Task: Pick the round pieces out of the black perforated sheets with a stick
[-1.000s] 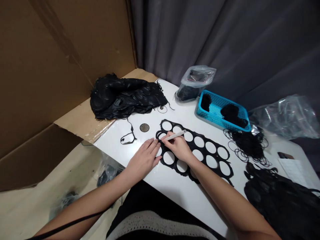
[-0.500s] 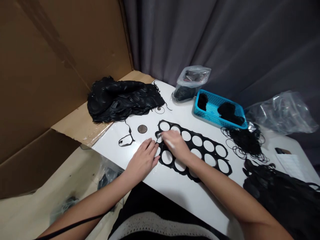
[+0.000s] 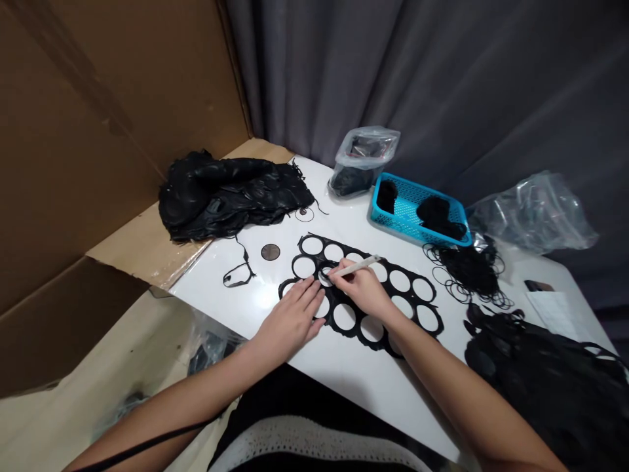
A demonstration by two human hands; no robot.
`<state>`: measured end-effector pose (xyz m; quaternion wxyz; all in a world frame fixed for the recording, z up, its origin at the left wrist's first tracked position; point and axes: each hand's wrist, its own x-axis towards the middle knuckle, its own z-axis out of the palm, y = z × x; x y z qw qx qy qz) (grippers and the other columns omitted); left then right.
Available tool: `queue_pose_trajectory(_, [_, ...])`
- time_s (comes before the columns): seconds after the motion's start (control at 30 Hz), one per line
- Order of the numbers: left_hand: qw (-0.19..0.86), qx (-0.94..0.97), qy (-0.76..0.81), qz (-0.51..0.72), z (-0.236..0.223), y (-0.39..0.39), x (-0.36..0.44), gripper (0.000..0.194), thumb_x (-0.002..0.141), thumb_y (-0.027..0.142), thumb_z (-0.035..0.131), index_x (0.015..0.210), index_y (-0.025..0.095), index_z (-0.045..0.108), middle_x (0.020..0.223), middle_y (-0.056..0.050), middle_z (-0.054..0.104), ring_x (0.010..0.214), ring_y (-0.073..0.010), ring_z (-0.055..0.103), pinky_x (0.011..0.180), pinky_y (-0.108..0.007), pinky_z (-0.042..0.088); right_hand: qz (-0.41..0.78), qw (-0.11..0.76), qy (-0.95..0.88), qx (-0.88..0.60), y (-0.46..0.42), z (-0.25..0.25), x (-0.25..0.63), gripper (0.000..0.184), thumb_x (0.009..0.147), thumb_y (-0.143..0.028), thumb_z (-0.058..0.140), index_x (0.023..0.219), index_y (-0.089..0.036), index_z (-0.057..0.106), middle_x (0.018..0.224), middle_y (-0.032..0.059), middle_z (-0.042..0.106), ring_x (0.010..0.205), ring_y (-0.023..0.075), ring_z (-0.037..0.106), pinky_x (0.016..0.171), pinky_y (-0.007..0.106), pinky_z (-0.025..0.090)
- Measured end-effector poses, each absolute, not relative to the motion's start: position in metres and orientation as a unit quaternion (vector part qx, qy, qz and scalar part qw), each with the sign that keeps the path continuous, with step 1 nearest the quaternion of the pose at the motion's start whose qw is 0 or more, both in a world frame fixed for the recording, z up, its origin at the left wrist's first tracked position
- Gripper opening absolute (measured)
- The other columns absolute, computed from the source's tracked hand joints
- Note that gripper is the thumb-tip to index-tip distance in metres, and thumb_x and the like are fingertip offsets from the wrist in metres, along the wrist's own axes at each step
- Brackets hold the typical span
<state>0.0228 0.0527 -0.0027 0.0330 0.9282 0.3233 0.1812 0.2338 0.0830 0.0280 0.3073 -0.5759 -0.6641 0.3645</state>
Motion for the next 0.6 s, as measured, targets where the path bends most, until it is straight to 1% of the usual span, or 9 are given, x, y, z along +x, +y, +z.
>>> queue_pose_trajectory(0.1, [0.036,0.930,0.328,0.165,-0.007,0.049,0.026,0.050,0.098,0.035,0.055,0.137,0.004,0.052,0.141,-0.019,0.055,0.137,-0.0341,0.046,0.113,-0.049,0.040,0.401,0.320,-0.640,-0.572,0.077,0.018,0.231,0.015,0.087,-0.033,0.058,0.076,-0.023,0.057,0.090,0.0024,0.074,0.081,0.0195,0.065,0.072,0.030,0.047])
queue_pose_trajectory(0.23, [0.051,0.927,0.334,0.161,-0.010,0.048,0.022,0.051,0.098,0.036,0.055,0.141,0.008,0.049,0.145,-0.017,0.052,0.140,-0.0335,0.043,0.114,-0.051,0.037,0.413,0.331,-0.637,-0.560,0.076,0.014,0.232,0.013,0.086,-0.032,0.059,0.077,-0.022,0.058,0.092,0.0034,0.074,0.085,0.0198,0.067,0.077,0.031,0.049])
queue_pose_trajectory(0.4, [0.053,0.925,0.343,0.154,-0.011,0.048,0.022,0.050,0.099,0.036,0.053,0.141,0.010,0.049,0.147,-0.016,0.051,0.141,-0.0336,0.041,0.115,-0.053,0.035,0.411,0.332,-0.644,-0.553,0.078,0.016,0.232,0.012,0.087,-0.029,0.059,0.078,-0.022,0.059,0.091,0.0033,0.074,0.084,0.0198,0.067,0.077,0.033,0.050])
queue_pose_trajectory(0.53, [0.058,0.923,0.345,0.157,-0.009,0.047,0.022,0.051,0.098,0.036,0.055,0.142,0.011,0.048,0.147,-0.015,0.051,0.141,-0.0329,0.041,0.116,-0.053,0.033,0.368,0.321,-0.688,-0.537,0.074,0.016,0.232,0.012,0.090,-0.026,0.057,0.078,-0.023,0.058,0.091,0.0033,0.072,0.087,0.0211,0.066,0.081,0.036,0.051])
queue_pose_trajectory(0.6, [0.061,0.923,0.347,0.157,-0.008,0.047,0.022,0.052,0.098,0.036,0.055,0.144,0.011,0.047,0.147,-0.014,0.050,0.142,-0.0331,0.040,0.117,-0.055,0.030,0.315,0.311,-0.738,-0.509,0.068,0.014,0.230,0.011,0.093,-0.022,0.053,0.084,-0.023,0.061,0.094,0.0050,0.071,0.092,0.0225,0.064,0.083,0.038,0.050])
